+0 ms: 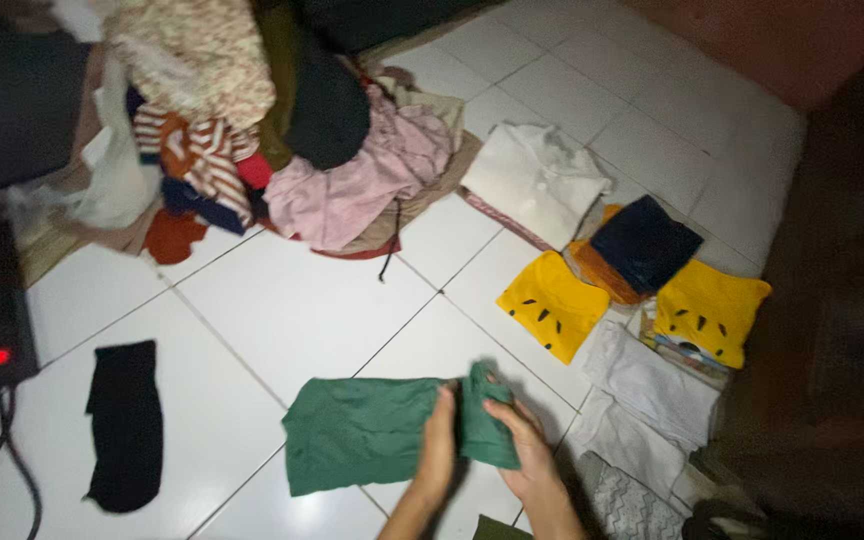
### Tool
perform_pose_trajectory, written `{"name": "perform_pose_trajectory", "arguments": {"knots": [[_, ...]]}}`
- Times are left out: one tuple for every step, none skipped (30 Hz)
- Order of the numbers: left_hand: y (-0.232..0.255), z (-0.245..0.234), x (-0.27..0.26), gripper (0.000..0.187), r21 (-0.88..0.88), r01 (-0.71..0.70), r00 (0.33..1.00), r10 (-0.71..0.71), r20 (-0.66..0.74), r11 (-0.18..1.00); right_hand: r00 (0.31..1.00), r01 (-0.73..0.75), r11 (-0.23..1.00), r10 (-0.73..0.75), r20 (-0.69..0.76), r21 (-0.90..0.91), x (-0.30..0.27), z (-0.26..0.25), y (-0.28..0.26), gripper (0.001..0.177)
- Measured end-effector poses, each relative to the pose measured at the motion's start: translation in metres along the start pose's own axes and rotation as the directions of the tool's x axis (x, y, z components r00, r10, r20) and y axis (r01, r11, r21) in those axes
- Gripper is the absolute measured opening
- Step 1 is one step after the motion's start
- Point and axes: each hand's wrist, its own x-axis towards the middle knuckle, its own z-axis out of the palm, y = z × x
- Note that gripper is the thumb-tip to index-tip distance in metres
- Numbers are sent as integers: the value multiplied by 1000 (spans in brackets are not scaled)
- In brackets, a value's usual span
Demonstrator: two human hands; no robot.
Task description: The person folds multiple garments on a tiled floor, including a yellow top, dark blue shorts, pink shorts, a white patterned cloth, a green shirt, and a striped shirt. Each item is smoothed, folded into a compact rectangle, and placed into a growing stack.
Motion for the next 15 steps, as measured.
{"name": "perform_pose_trajectory", "arguments": {"knots": [[6,-9,-1,79,-123,87,996,-85,25,989,997,64,997,-62,44,-47,-5,20,2,46],[13,-25,-3,83,-243,174,985,-165,59,954,988,130,987,-121,93,-91,-11,42,7,51],[21,-46,-1,87,-349,255,967,-233,105,902,970,187,967,-153,190,-173,-16,64,15,57],[28,-67,0,86,-330,240,970,-234,59,913,942,249,937,-175,288,-246,-20,86,24,63],[32,-91,-2,85,-310,231,971,-239,13,922,902,344,882,-215,373,-323,-22,109,37,64],[35,-118,-5,78,-412,221,975,-217,57,884,854,438,812,-242,461,-386,-25,130,50,65],[38,-144,-8,72,-505,208,978,-184,98,838,878,388,805,-175,445,-449,-28,147,63,65],[39,-162,-10,69,-593,197,980,-146,134,780,898,337,792,-108,426,-510,-32,161,77,66],[39,-175,-11,65,-663,209,963,-34,267,719,915,283,774,-41,401,-567,-34,170,89,66],[40,-186,-13,62,-721,235,920,90,381,652,906,322,752,-69,417,-576,-34,176,97,58],[41,-192,-14,59,-768,278,853,220,474,577,898,357,726,-95,429,-588,-34,179,105,50],[41,-193,-16,54,-727,291,923,17,384,622,889,392,698,-120,442,-599,-33,180,112,43],[43,-193,-19,50,-686,318,947,-182,265,655,895,430,626,-201,398,-651,-34,177,116,40],[47,-191,-22,46,-646,354,923,-366,122,676,890,456,546,-284,357,-702,-35,172,119,37],[50,-187,-24,43,-651,349,919,-383,96,674,872,471,458,-370,320,-754,-36,165,118,35]]}}
